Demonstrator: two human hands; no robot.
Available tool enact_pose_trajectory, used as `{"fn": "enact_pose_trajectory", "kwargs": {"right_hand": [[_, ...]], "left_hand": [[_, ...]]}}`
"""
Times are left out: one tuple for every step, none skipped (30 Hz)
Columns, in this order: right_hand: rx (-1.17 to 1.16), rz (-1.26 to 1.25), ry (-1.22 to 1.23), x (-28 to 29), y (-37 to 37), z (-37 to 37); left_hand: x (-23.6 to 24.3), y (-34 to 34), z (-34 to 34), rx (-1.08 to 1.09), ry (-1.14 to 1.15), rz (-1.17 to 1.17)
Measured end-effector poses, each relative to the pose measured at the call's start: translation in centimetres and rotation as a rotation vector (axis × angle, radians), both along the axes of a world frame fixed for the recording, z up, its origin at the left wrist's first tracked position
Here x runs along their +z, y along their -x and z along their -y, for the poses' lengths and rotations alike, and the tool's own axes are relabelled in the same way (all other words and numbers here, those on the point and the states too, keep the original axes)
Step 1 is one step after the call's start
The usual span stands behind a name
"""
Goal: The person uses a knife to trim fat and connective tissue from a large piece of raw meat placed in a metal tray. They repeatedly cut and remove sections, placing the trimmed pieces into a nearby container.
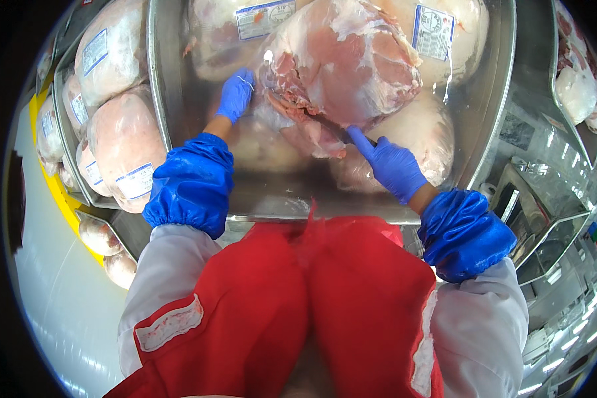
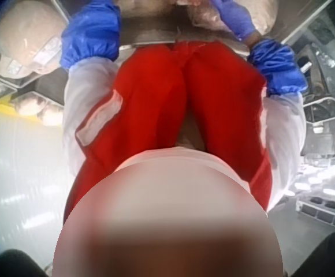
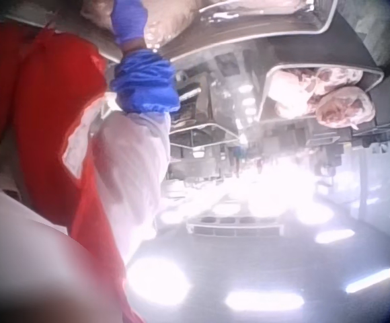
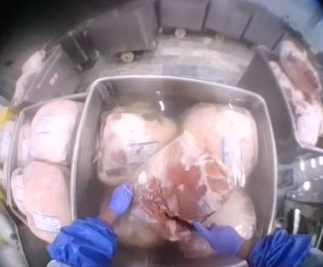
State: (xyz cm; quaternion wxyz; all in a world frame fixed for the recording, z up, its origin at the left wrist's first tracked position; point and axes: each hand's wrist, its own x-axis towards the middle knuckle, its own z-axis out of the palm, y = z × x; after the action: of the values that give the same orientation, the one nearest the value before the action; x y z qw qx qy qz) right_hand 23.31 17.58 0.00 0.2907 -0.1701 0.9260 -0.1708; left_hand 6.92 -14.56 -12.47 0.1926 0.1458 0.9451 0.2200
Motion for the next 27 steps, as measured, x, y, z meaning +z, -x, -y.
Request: {"fn": "enact_pose_trajectory", "kwargs": {"right_hand": [[-0.019,0.021,-0.025,0.0,-0.2,0.0],[-0.027,0.023,-0.011,-0.1,-0.5,0.1],[-0.031,0.012,0.001,-0.1,-0.4,0.0],[-0.035,0.001,0.012,0.1,-0.2,-0.1],[-0.027,0.028,-0.004,0.6,0.0,-0.3],[-0.019,0.059,-0.014,1.7,0.4,-0.3],[-0.018,0.094,-0.030,2.8,0.6,-0.4],[-0.009,0.110,-0.050,3.7,0.7,-0.6],[0.009,0.120,-0.071,4.6,0.9,-1.1],[0.026,0.131,-0.092,5.2,1.0,-1.5],[0.023,0.125,-0.077,5.5,1.0,-2.0],[0.022,0.115,-0.060,5.7,1.0,-2.5],[0.021,0.106,-0.043,5.9,1.0,-2.8],[0.043,0.106,-0.078,6.4,1.3,-2.8],[0.060,0.110,-0.110,6.8,1.6,-2.7],[0.078,0.113,-0.141,7.0,1.7,-2.7],[0.079,0.097,-0.120,6.5,1.6,-2.8],[0.075,0.082,-0.103,5.8,1.3,-3.1],[0.073,0.066,-0.084,4.8,1.0,-3.3],[0.070,0.044,-0.055,3.6,0.5,-3.6],[0.064,0.021,-0.025,2.2,0.0,-3.8],[0.062,-0.003,0.009,1.1,-0.2,-4.0],[0.065,-0.015,0.001,0.4,-0.4,-4.1],[0.066,-0.022,-0.006,-0.1,-0.6,-4.1],[0.067,-0.029,-0.013,-0.6,-0.8,-4.1],[0.076,-0.055,-0.009,-1.0,-0.7,-4.1],[0.086,-0.082,-0.009,-1.4,-0.6,-4.4]], "left_hand": [[0.8,0.0,-0.6,0.097,-0.072,0.060],[1.6,-0.2,-1.0,0.194,-0.142,0.119],[1.9,0.0,-1.0,0.165,-0.101,0.117],[2.4,0.2,-0.9,0.136,-0.060,0.114],[2.8,0.3,-0.8,0.107,-0.019,0.110],[3.8,0.1,-0.9,0.053,0.030,0.031],[5.0,-0.1,-1.3,-0.008,0.073,-0.045],[5.9,-0.3,-1.7,-0.070,0.116,-0.121],[6.7,-0.3,-1.9,-0.100,0.024,-0.120],[7.3,-0.3,-2.2,-0.131,-0.067,-0.119],[7.8,-0.2,-2.5,-0.162,-0.158,-0.116],[8.1,-0.1,-2.9,-0.217,-0.195,-0.095],[8.5,-0.1,-3.6,-0.273,-0.232,-0.072],[8.8,0.0,-4.1,-0.328,-0.267,-0.049],[9.1,0.1,-4.4,-0.343,-0.225,-0.029],[9.5,0.2,-4.6,-0.358,-0.181,-0.010],[9.8,0.3,-4.8,-0.371,-0.136,0.010],[10.1,0.4,-4.9,-0.385,-0.128,0.025],[10.3,0.5,-4.7,-0.398,-0.119,0.040],[10.6,0.6,-4.7,-0.410,-0.110,0.055],[10.7,0.5,-4.9,-0.408,-0.144,0.044],[10.9,0.4,-4.9,-0.403,-0.173,0.033],[11.1,0.3,-5.0,-0.397,-0.202,0.022],[11.4,0.2,-5.1,-0.450,-0.104,0.031],[11.7,0.2,-5.3,-0.503,-0.006,0.040],[11.9,0.1,-5.5,-0.556,0.091,0.049],[12.3,-0.3,-5.9,-0.538,0.147,0.058]]}}
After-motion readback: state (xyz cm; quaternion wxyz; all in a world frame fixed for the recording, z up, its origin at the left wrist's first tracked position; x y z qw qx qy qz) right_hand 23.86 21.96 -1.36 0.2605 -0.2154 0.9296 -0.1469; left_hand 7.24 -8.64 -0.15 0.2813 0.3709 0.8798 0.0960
